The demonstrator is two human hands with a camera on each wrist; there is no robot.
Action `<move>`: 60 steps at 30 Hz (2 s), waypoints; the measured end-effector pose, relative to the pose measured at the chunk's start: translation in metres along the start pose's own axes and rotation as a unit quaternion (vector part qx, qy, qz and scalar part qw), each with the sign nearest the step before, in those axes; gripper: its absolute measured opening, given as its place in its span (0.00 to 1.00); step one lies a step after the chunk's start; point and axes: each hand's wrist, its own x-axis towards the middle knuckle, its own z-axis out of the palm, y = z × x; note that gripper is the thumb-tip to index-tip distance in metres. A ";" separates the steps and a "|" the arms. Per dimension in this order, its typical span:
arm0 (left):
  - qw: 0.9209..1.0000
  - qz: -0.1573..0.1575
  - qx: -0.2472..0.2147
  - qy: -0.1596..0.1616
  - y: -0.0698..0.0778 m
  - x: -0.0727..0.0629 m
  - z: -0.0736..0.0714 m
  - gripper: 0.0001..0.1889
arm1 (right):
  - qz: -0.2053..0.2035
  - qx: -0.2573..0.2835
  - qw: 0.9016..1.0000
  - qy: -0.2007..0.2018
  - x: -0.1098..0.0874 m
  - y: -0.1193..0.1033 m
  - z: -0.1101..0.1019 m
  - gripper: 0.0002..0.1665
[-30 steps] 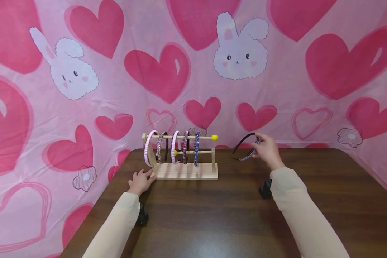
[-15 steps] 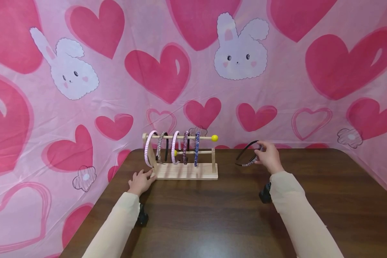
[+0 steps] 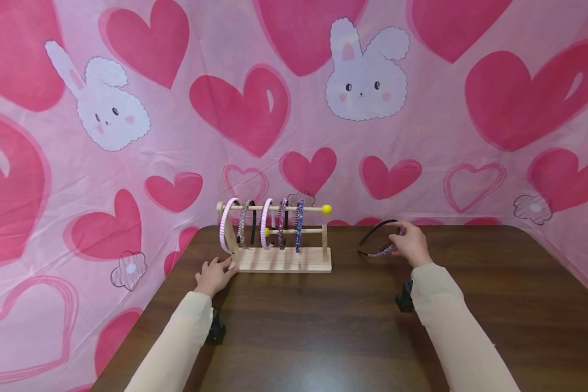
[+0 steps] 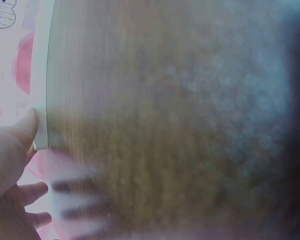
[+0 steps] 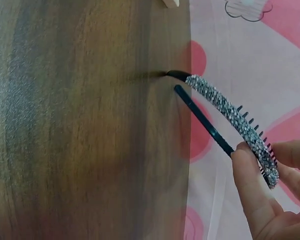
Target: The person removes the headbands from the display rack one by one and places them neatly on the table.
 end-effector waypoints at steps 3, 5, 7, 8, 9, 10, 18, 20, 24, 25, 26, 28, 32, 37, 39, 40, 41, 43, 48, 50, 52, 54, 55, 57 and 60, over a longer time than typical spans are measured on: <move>1.000 0.001 0.001 0.001 0.000 -0.001 -0.001 0.29 | 0.003 -0.014 1.000 -0.010 -0.001 0.002 -0.001 0.27; 1.000 0.002 0.001 0.001 0.000 -0.002 -0.001 0.29 | 0.007 -0.033 0.999 -0.019 -0.001 0.004 -0.001 0.26; 1.000 0.002 0.001 0.002 0.000 -0.002 -0.001 0.29 | 0.011 -0.054 0.998 -0.030 -0.002 0.006 -0.001 0.25; 1.000 0.002 0.001 0.001 0.000 -0.002 -0.001 0.29 | 0.014 -0.062 0.997 -0.035 -0.003 0.006 -0.001 0.24; 1.000 0.001 0.001 0.001 0.000 -0.001 -0.001 0.29 | 0.019 -0.066 0.997 -0.043 -0.003 0.007 -0.001 0.23; 1.000 0.001 0.001 0.000 0.000 -0.001 -0.001 0.29 | 0.026 -0.068 0.996 -0.050 -0.004 0.007 0.000 0.22; 1.000 0.000 0.002 0.002 0.001 -0.001 0.000 0.29 | 0.083 -0.020 0.989 -0.123 -0.009 0.009 0.003 0.14; 1.000 -0.001 0.001 0.000 0.001 -0.001 0.000 0.29 | 0.091 -0.010 0.986 -0.137 -0.010 0.010 0.004 0.14; 1.000 -0.002 0.001 -0.002 0.000 0.000 0.000 0.29 | 0.100 -0.001 0.983 -0.156 -0.011 0.015 0.009 0.14; 1.000 -0.001 0.002 -0.001 0.001 -0.001 0.000 0.29 | 0.100 0.001 0.982 -0.161 -0.011 0.016 0.010 0.15; 1.000 -0.001 0.002 -0.001 0.001 -0.001 0.000 0.29 | 0.103 0.004 0.981 -0.162 -0.011 0.017 0.011 0.15; 1.000 -0.001 0.003 -0.002 0.001 -0.001 0.000 0.29 | 0.105 0.008 0.981 -0.164 -0.011 0.020 0.014 0.15; 1.000 0.003 0.008 -0.001 0.001 -0.002 -0.002 0.29 | 0.106 0.025 0.981 -0.162 -0.011 0.022 0.020 0.14; 1.000 0.009 0.013 0.003 0.002 -0.003 -0.002 0.28 | 0.111 0.063 0.978 -0.165 -0.010 0.024 0.028 0.11; 1.000 0.012 0.015 0.005 0.001 -0.003 -0.001 0.28 | 0.118 0.077 0.976 -0.165 -0.009 0.024 0.030 0.11; 1.000 0.013 0.016 0.006 0.001 -0.003 0.000 0.28 | 0.121 0.083 0.975 -0.167 -0.009 0.024 0.031 0.12; 1.000 0.014 0.017 0.007 0.001 -0.003 0.000 0.28 | 0.122 0.083 0.974 -0.170 -0.009 0.024 0.032 0.13; 1.000 0.012 0.015 0.006 0.001 -0.002 0.000 0.28 | 0.129 0.085 0.973 -0.170 -0.009 0.025 0.035 0.14; 1.000 0.004 0.008 -0.001 0.001 0.001 0.000 0.29 | 0.140 0.086 0.972 -0.168 -0.008 0.024 0.041 0.15; 1.000 0.004 0.008 -0.002 0.001 0.001 0.000 0.29 | 0.140 0.087 0.971 -0.171 -0.007 0.023 0.043 0.17; 1.000 0.006 0.009 -0.002 0.002 0.000 0.000 0.29 | 0.140 0.087 0.971 -0.174 -0.005 0.023 0.046 0.17; 1.000 0.005 0.009 -0.002 0.002 0.000 -0.001 0.28 | 0.142 0.087 0.970 -0.176 -0.004 0.024 0.048 0.18; 1.000 0.005 0.008 -0.002 0.003 -0.001 -0.001 0.28 | 0.145 0.089 0.970 -0.175 -0.004 0.024 0.048 0.18; 1.000 0.004 0.008 -0.002 0.002 -0.001 -0.001 0.28 | 0.150 0.092 0.969 -0.175 -0.003 0.025 0.050 0.18; 1.000 0.001 0.004 -0.005 0.002 -0.001 -0.001 0.29 | 0.156 0.101 0.967 -0.174 -0.003 0.025 0.052 0.18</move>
